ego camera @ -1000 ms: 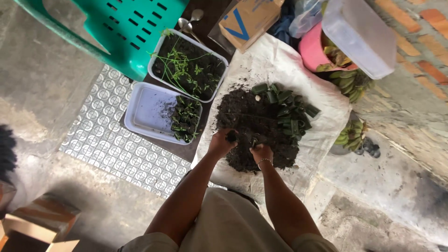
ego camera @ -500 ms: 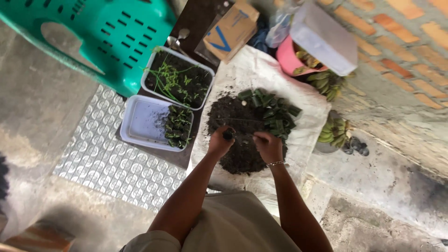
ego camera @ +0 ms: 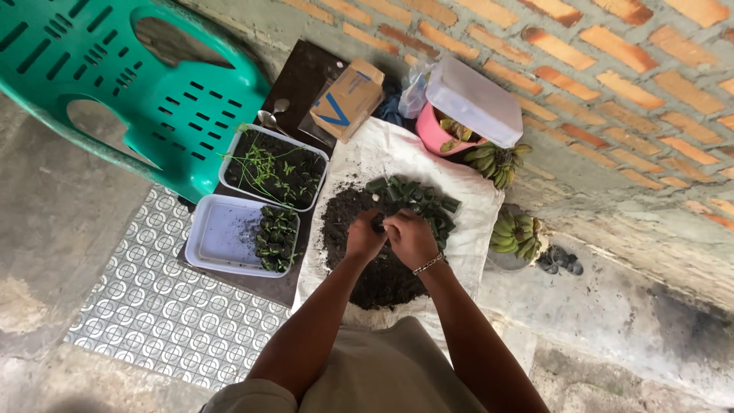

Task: The person is sorting and planting small green seedlings into black plastic tubes filled with soil.

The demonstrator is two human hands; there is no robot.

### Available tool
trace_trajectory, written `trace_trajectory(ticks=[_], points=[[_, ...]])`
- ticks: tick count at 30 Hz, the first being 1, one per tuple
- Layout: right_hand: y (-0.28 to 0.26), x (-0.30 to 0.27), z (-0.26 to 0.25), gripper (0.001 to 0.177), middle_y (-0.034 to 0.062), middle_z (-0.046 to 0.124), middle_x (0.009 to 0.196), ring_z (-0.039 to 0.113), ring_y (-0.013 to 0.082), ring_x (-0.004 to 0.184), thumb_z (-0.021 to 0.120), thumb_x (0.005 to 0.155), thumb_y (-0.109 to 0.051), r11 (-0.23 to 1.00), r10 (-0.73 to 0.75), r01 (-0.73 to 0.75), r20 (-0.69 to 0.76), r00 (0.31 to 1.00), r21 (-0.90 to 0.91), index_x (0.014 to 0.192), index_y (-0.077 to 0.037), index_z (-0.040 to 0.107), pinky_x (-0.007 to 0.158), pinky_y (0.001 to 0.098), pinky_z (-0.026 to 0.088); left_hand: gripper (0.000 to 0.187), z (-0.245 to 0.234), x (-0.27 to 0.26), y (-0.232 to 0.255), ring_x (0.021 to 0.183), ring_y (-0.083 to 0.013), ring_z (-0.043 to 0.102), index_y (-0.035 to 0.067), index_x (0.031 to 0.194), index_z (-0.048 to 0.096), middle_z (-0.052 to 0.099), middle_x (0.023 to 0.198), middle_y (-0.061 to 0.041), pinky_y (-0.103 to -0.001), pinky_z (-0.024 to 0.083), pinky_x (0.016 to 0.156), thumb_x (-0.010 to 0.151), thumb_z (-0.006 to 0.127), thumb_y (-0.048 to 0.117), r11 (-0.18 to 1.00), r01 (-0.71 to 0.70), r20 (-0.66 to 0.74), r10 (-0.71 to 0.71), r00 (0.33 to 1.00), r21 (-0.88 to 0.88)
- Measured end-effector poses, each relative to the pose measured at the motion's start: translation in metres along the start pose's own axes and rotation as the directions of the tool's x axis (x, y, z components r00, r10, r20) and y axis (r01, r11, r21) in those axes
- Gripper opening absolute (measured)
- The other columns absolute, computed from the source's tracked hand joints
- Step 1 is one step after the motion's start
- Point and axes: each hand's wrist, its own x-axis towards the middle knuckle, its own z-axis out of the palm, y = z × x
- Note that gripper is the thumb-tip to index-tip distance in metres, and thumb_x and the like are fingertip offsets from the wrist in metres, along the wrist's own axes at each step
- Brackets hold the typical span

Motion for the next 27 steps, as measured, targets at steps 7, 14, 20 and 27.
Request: trace_trajectory(ticks=[7, 14, 20, 27], points=[[-0.001, 0.005, 0.014, 0.006, 0.0139, 0.066, 0.086, 0.067, 0.0370, 0.073, 0.072, 0.084, -0.001, 0.989, -0.017, 0.036, 0.131, 0.991, -0.146, 0.086, -0.006, 0.070, 0.061, 0.0452, 0.055, 0.036, -0.001, 0.003, -0.008, 0.097, -0.0396, 0.071, 0.006, 0.113, 0.070, 0.072, 0.104, -0.021, -0.045, 0.059, 0.082, 0.078, 0.075, 0.017, 0.999, -0.025, -0.048, 0.024, 0.999, -0.021], [0.003, 0.013, -0.006, 0.017, 0.0063, 0.077, 0.090, 0.074, 0.0141, 0.071, 0.079, 0.085, -0.007, 0.922, 0.231, -0.262, 0.136, 0.963, 0.286, 0.101, -0.006, 0.076, 0.063, 0.0273, 0.061, 0.037, -0.002, 0.008, -0.021, 0.095, -0.0245, 0.076, 0.010, 0.110, 0.070, 0.076, 0.105, -0.010, -0.036, 0.062, 0.083, 0.076, 0.083, 0.016, 0.973, 0.112, 0.107, -0.092, 0.990, -0.204], [-0.006, 0.016, -0.015, 0.017, 0.0054, 0.076, 0.082, 0.070, 0.0089, 0.069, 0.078, 0.090, -0.007, 0.849, 0.318, -0.367, 0.185, 0.930, 0.381, 0.107, -0.005, 0.077, 0.061, 0.0226, 0.056, 0.037, -0.014, 0.002, -0.013, 0.095, -0.0246, 0.076, 0.007, 0.109, 0.071, 0.076, 0.103, -0.013, -0.035, 0.060, 0.081, 0.075, 0.085, 0.011, 0.970, 0.018, 0.023, -0.012, 1.000, -0.243], [-0.011, 0.015, 0.011, 0.017, 0.0072, 0.075, 0.086, 0.069, 0.0112, 0.068, 0.084, 0.084, -0.009, 0.961, 0.213, -0.235, 0.153, 0.965, 0.144, 0.100, -0.007, 0.080, 0.062, 0.0258, 0.055, 0.031, -0.020, 0.001, -0.005, 0.095, -0.0254, 0.078, 0.009, 0.110, 0.070, 0.078, 0.104, -0.013, -0.037, 0.061, 0.080, 0.081, 0.081, 0.013, 0.982, 0.074, 0.064, -0.064, 0.996, -0.172]])
